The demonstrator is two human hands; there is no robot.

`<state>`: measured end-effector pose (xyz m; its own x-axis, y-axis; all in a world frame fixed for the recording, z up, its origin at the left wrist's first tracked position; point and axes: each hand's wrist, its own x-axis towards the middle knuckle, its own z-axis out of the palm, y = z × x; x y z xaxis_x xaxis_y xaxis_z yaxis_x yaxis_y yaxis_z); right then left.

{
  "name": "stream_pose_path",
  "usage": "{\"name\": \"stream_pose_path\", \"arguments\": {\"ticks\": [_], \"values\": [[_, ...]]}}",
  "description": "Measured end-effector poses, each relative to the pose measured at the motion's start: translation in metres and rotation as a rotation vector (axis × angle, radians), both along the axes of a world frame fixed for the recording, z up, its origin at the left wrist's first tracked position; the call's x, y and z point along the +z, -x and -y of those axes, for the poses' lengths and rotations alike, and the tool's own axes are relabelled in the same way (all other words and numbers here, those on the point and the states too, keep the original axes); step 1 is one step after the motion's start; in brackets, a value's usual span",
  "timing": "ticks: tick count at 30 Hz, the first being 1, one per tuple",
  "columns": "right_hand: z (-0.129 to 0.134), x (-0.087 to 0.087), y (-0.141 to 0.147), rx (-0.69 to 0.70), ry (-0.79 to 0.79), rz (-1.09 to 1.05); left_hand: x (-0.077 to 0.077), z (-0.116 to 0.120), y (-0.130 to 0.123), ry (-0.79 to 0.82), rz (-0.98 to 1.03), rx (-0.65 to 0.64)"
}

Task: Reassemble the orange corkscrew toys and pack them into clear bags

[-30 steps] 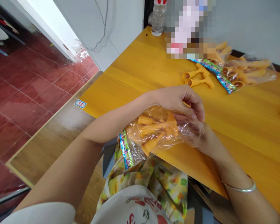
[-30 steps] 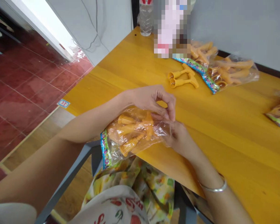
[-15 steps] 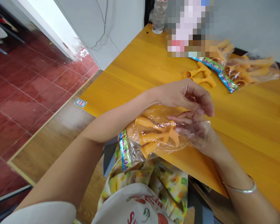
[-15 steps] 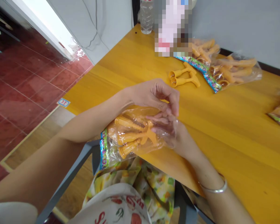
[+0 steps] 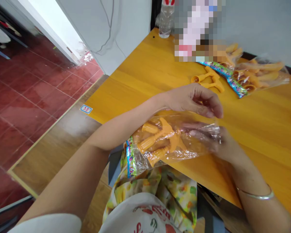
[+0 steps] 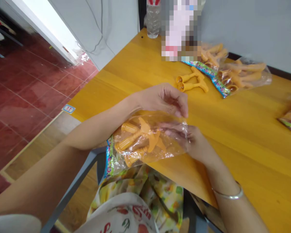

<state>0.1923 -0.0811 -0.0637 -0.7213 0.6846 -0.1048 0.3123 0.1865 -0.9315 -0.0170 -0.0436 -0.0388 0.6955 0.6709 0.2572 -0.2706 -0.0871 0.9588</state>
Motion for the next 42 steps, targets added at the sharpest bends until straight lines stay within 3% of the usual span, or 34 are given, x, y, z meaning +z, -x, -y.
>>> {"name": "stream_pose_path", "arguments": {"ticks": [3, 8, 10, 15, 18, 21, 25, 27, 30, 33, 36, 39, 42], "values": [[-0.019, -0.009, -0.015, -0.211, -0.053, -0.023, -0.003, -0.005, 0.007, -0.046, -0.059, -0.011], [-0.068, -0.017, -0.027, -0.435, -0.332, 0.013, -0.008, -0.018, 0.018, -0.073, -0.367, -0.012], [-0.087, -0.018, -0.019, -0.437, -0.483, 0.108, -0.01, -0.021, 0.02, -0.065, -0.431, -0.012], [-0.116, -0.023, 0.019, -0.268, -0.885, 0.434, -0.016, -0.022, 0.02, -0.018, -0.412, 0.053], [-0.119, -0.025, 0.031, -0.255, -1.035, 0.599, -0.018, -0.024, 0.022, 0.004, -0.352, 0.126], [-0.112, -0.02, 0.022, -0.336, -1.096, 0.517, -0.02, -0.026, 0.024, 0.028, -0.293, 0.182], [-0.094, -0.004, -0.008, -0.573, -0.902, 0.007, -0.023, -0.028, 0.025, 0.036, -0.234, 0.215], [-0.085, 0.001, -0.02, -0.653, -0.687, -0.223, -0.024, -0.029, 0.025, 0.039, -0.218, 0.237], [-0.07, -0.002, -0.027, -0.645, -0.303, -0.416, -0.025, -0.029, 0.024, 0.046, -0.213, 0.257], [-0.052, -0.011, -0.02, -0.596, -0.02, -0.486, -0.023, -0.027, 0.023, 0.038, -0.177, 0.246], [-0.029, -0.016, -0.007, -0.565, 0.144, -0.502, -0.021, -0.026, 0.021, 0.027, -0.173, 0.236], [-0.011, -0.012, 0.001, -0.46, 0.23, -0.44, -0.02, -0.026, 0.02, 0.03, -0.188, 0.244], [-0.003, -0.006, 0.003, -0.218, 0.238, -0.267, -0.019, -0.025, 0.019, 0.025, -0.189, 0.255]]}}
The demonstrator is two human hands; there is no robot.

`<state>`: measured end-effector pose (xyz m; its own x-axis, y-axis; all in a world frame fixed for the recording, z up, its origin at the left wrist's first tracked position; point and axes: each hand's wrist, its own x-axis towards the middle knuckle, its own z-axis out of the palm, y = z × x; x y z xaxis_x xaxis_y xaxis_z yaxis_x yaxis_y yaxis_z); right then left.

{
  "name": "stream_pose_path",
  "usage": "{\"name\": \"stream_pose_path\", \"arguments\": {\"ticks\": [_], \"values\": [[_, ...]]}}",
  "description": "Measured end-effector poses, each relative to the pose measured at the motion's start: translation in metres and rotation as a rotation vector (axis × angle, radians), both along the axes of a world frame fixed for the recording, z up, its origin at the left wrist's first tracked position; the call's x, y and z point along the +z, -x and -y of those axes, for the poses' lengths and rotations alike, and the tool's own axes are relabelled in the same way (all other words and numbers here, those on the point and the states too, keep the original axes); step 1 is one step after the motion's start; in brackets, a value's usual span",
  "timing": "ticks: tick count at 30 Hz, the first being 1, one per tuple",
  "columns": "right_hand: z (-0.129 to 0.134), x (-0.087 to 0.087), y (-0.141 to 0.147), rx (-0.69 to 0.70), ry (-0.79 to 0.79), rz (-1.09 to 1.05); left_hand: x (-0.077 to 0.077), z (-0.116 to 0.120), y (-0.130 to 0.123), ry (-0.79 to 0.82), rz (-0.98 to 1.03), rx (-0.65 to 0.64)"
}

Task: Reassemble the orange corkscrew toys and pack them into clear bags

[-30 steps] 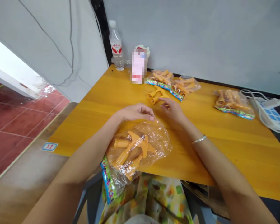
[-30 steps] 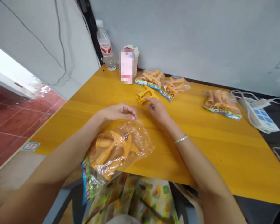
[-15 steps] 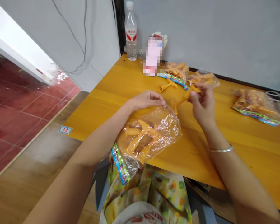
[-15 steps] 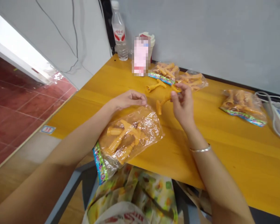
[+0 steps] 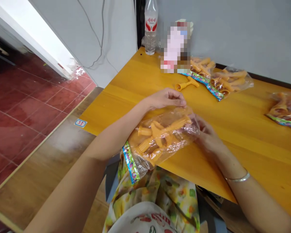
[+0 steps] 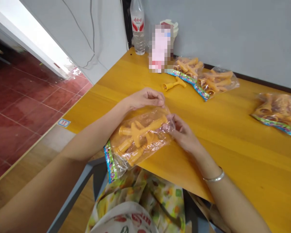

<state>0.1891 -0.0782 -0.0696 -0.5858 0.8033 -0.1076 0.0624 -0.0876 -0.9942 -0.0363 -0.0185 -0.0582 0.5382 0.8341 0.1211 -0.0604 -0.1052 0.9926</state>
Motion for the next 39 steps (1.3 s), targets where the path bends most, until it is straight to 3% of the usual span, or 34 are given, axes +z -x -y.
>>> {"name": "stream_pose_path", "arguments": {"ticks": [4, 9, 13, 16, 18, 21, 26, 29, 32, 35, 37, 39], "values": [[-0.002, 0.007, -0.002, 0.346, -0.058, 0.113, 0.001, 0.001, 0.0, -0.028, -0.003, -0.038], [-0.006, 0.004, -0.003, 0.517, -0.241, 0.15, 0.001, 0.002, -0.002, -0.061, 0.013, -0.083], [-0.003, 0.0, -0.002, 0.403, -0.158, 0.138, 0.001, 0.003, -0.003, -0.029, -0.016, -0.061], [-0.006, 0.003, -0.006, 0.416, -0.179, 0.152, 0.0, 0.003, -0.003, -0.022, -0.019, -0.051], [-0.015, 0.007, -0.013, 0.4, -0.235, 0.192, 0.0, 0.004, -0.003, 0.003, -0.031, -0.034], [-0.042, 0.008, -0.02, 0.22, -0.302, 0.275, -0.001, 0.004, -0.003, 0.041, -0.029, -0.019], [-0.113, -0.008, 0.01, -0.137, -0.685, 0.567, -0.001, 0.004, -0.004, 0.035, -0.006, -0.029], [-0.144, -0.013, 0.041, -0.098, -0.949, 0.807, -0.002, 0.003, -0.004, 0.049, -0.008, -0.015], [-0.154, -0.012, 0.06, -0.01, -1.065, 1.01, -0.003, 0.002, -0.002, 0.047, 0.003, -0.008], [-0.143, -0.007, 0.056, -0.102, -1.118, 0.914, -0.005, 0.0, 0.0, 0.026, 0.022, -0.036], [-0.127, 0.001, 0.042, -0.271, -1.089, 0.686, -0.006, -0.002, 0.0, 0.01, 0.047, -0.068], [-0.106, 0.011, 0.023, -0.442, -0.952, 0.418, -0.007, -0.004, 0.001, -0.005, 0.075, -0.094]]}}
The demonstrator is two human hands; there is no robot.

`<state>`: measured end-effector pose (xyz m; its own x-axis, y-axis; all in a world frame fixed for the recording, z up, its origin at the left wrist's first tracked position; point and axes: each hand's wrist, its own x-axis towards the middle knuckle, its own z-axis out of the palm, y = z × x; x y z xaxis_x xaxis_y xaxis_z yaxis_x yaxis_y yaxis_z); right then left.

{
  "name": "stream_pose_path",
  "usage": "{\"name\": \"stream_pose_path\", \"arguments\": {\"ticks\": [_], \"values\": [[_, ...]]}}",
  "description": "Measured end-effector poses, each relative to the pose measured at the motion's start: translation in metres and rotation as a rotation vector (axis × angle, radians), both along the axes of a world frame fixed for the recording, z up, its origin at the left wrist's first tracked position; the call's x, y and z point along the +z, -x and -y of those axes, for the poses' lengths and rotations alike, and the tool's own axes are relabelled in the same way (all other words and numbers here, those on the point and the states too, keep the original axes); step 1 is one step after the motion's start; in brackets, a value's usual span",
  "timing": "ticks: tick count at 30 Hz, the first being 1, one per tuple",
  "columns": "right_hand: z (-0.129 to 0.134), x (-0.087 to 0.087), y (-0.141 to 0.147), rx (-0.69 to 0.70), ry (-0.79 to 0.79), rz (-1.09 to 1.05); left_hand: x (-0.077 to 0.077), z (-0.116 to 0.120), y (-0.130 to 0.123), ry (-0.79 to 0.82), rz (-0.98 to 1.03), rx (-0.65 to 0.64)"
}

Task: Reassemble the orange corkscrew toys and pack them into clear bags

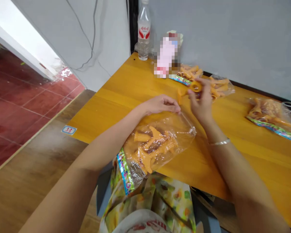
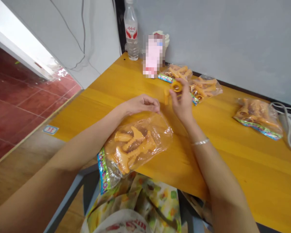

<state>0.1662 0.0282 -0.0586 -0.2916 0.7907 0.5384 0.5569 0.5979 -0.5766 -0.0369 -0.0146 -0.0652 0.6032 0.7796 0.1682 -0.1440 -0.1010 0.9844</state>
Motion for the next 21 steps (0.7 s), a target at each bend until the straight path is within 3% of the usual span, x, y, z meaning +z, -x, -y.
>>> {"name": "stream_pose_path", "arguments": {"ticks": [2, 4, 9, 15, 21], "values": [[0.022, 0.008, -0.019, 0.015, 0.142, -0.333, -0.001, -0.002, 0.0, 0.003, 0.017, -0.017], [0.042, 0.011, -0.034, 0.045, 0.345, -0.501, 0.0, -0.002, 0.0, 0.014, 0.012, -0.014], [0.076, -0.005, -0.041, 0.09, 0.618, -0.478, 0.003, 0.001, -0.002, 0.012, -0.035, 0.037], [0.087, -0.007, -0.034, 0.14, 0.712, -0.493, 0.005, 0.003, -0.002, 0.037, -0.028, 0.032], [0.088, -0.009, -0.037, 0.131, 0.696, -0.464, 0.004, 0.002, -0.003, -0.002, 0.0, 0.021]]}}
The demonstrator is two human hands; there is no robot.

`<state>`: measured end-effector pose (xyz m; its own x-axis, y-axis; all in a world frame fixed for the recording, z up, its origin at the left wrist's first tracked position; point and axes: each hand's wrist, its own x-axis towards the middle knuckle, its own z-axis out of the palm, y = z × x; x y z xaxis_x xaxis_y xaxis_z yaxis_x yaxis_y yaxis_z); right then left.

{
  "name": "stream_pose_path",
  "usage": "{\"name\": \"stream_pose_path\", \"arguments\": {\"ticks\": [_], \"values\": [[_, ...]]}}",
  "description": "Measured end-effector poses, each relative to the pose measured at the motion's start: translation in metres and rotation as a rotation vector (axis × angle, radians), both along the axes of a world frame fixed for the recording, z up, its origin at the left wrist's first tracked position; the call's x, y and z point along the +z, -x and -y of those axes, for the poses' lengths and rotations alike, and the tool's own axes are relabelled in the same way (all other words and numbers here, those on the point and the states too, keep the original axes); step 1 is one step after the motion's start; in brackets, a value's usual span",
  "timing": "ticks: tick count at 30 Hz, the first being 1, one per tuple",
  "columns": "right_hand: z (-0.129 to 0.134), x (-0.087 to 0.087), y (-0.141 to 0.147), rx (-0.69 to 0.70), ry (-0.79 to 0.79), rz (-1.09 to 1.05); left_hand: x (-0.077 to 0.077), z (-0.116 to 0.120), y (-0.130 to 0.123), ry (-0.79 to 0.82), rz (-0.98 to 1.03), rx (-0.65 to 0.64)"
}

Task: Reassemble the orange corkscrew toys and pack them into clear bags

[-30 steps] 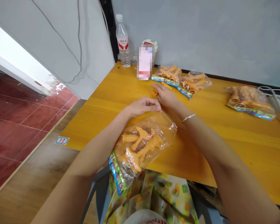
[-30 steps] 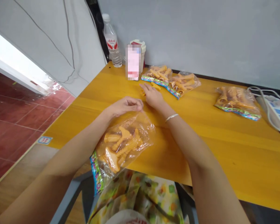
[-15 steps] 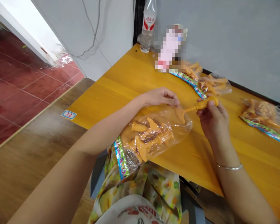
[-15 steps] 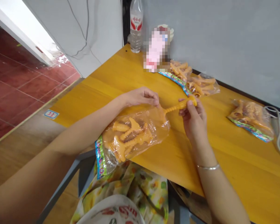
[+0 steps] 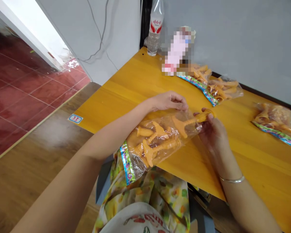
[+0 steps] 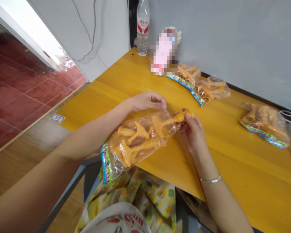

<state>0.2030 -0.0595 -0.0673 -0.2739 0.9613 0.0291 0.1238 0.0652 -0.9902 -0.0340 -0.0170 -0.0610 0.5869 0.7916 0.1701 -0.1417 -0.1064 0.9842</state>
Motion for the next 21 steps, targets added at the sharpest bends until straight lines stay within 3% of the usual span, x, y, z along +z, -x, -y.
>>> {"name": "stream_pose_path", "arguments": {"ticks": [5, 8, 11, 18, 21], "values": [[0.025, -0.003, 0.023, 0.284, 0.033, 0.113, 0.001, 0.001, -0.001, -0.035, -0.015, -0.022], [0.031, 0.006, 0.028, 0.485, -0.122, 0.193, 0.003, 0.002, -0.002, -0.058, -0.046, -0.062], [0.029, 0.013, 0.024, 0.594, -0.215, 0.251, 0.005, 0.003, -0.004, -0.067, -0.052, -0.104], [0.031, -0.002, 0.027, 0.491, 0.018, 0.201, 0.006, 0.006, -0.007, -0.022, -0.094, -0.105], [0.029, -0.011, 0.029, 0.406, 0.031, 0.167, 0.004, 0.006, -0.006, -0.032, -0.094, -0.086]]}}
